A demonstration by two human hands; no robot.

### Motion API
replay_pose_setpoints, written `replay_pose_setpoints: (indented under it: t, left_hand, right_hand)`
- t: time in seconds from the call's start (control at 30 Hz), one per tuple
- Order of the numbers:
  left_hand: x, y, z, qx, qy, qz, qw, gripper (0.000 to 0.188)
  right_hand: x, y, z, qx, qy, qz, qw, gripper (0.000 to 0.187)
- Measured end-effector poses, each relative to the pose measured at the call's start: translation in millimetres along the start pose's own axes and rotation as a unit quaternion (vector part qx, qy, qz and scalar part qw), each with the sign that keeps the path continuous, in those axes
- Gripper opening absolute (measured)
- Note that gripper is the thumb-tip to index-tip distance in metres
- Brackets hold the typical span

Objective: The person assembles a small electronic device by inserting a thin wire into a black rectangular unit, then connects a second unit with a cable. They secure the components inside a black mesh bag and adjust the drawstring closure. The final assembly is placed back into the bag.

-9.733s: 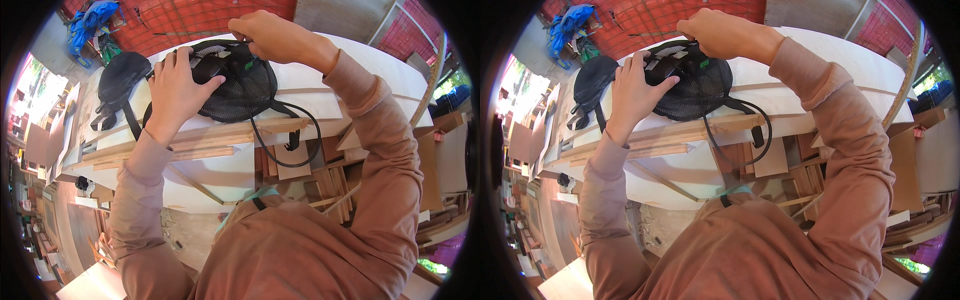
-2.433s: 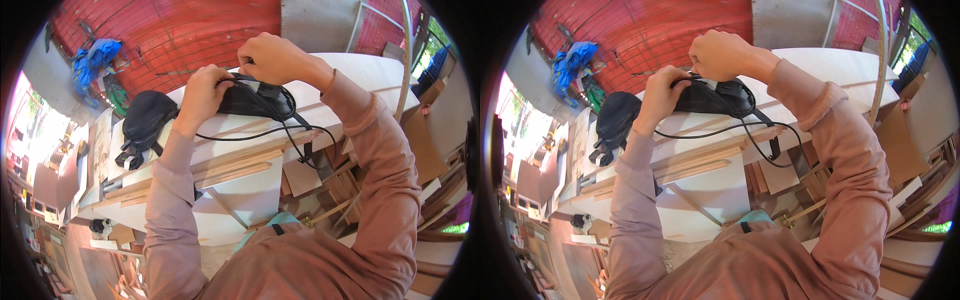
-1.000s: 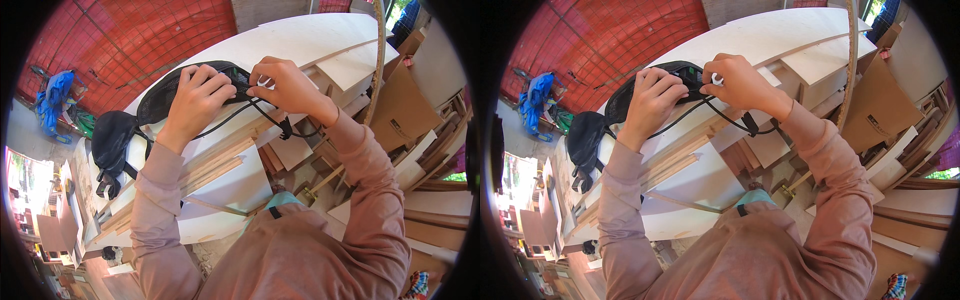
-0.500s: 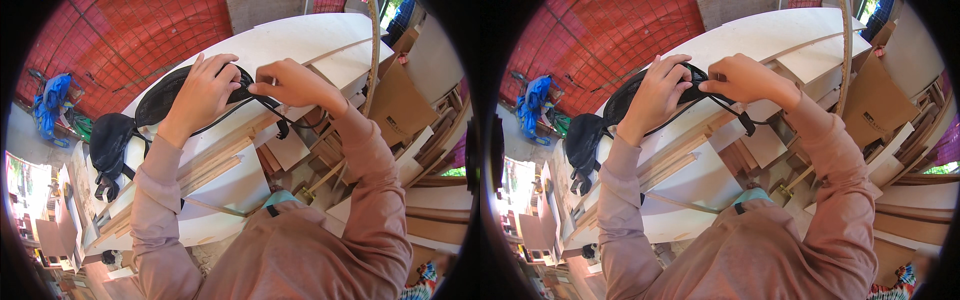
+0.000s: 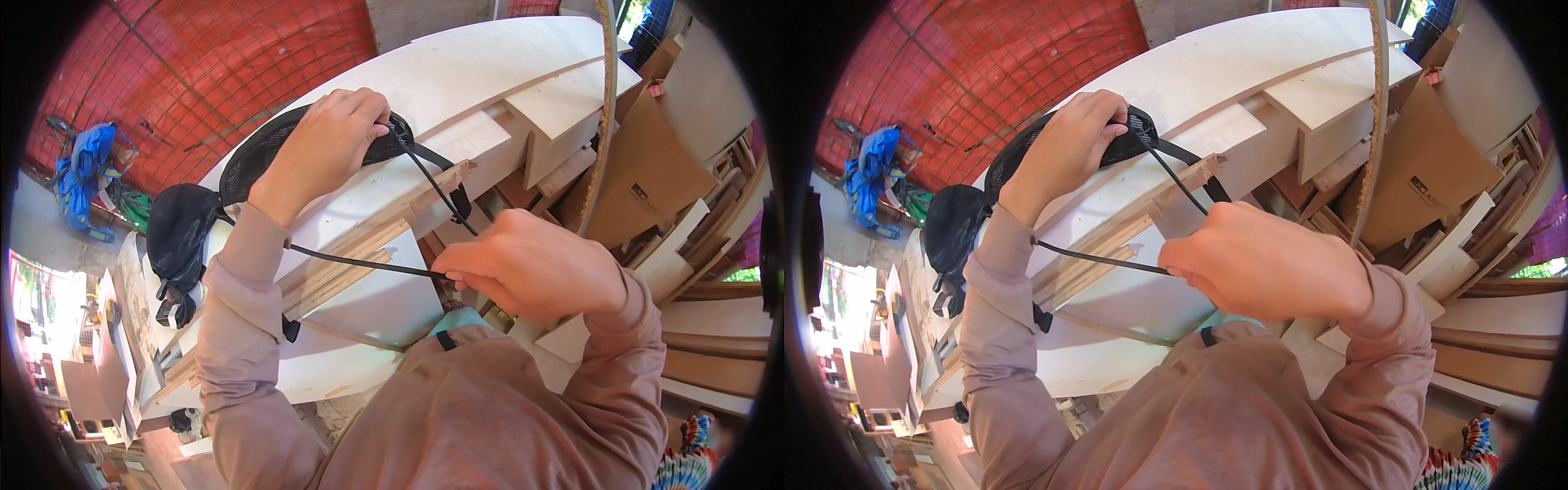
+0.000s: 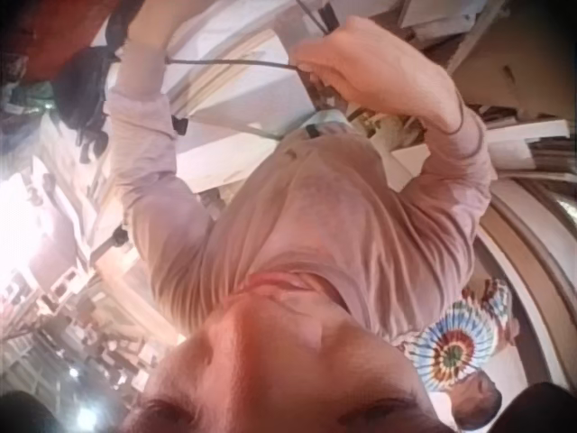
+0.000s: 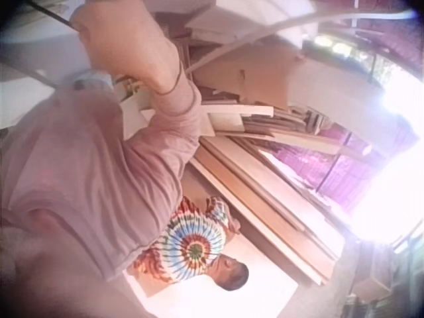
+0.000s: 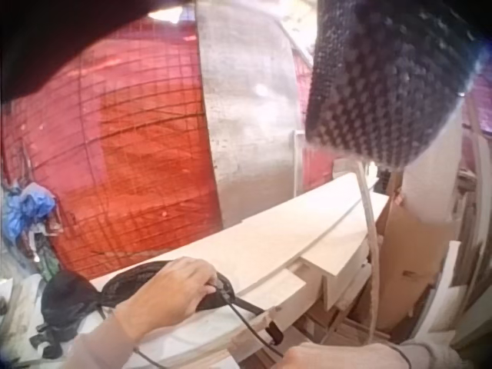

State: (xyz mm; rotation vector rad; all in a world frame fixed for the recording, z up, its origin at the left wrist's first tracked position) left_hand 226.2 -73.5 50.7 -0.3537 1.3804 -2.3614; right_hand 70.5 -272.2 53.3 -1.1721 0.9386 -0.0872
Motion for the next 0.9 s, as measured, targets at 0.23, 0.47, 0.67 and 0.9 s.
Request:
replay_pose_setpoints:
  t: [0.23, 0.47, 0.67, 0.9]
  left_hand:
    - [-1, -2, 6, -0.047, 0.022, -0.009, 0.999, 0.012]
    - [2, -2, 4, -0.048, -0.008, -0.016, 0.999, 0.013]
    - [17, -6, 5, -0.054, 0.012, 0.032, 0.998, 0.020]
    - [17, 9, 10, -0.138, -0.043, 0.056, 0.988, 0.031]
  right_hand:
    - [48, 25, 34, 0.194, -0.097, -0.066, 0.974, 0.017]
    - [99, 13, 71, 0.364, 0.014, -0.008, 0.931, 0.026]
    - [118, 6, 79, 0.390, -0.002, -0.022, 0.921, 0.022]
    - [138, 2, 86, 0.281, 0.063, 0.133, 0.948, 0.022]
Point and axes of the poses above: each hand's wrist, its own z-axis towards the middle knuckle, its own y-axis out of the palm, x = y × z, the point moved 4 cm from there along z, towards the middle knuckle, and after that the axes turned 2 degrees about y, right-handed, at the moved point
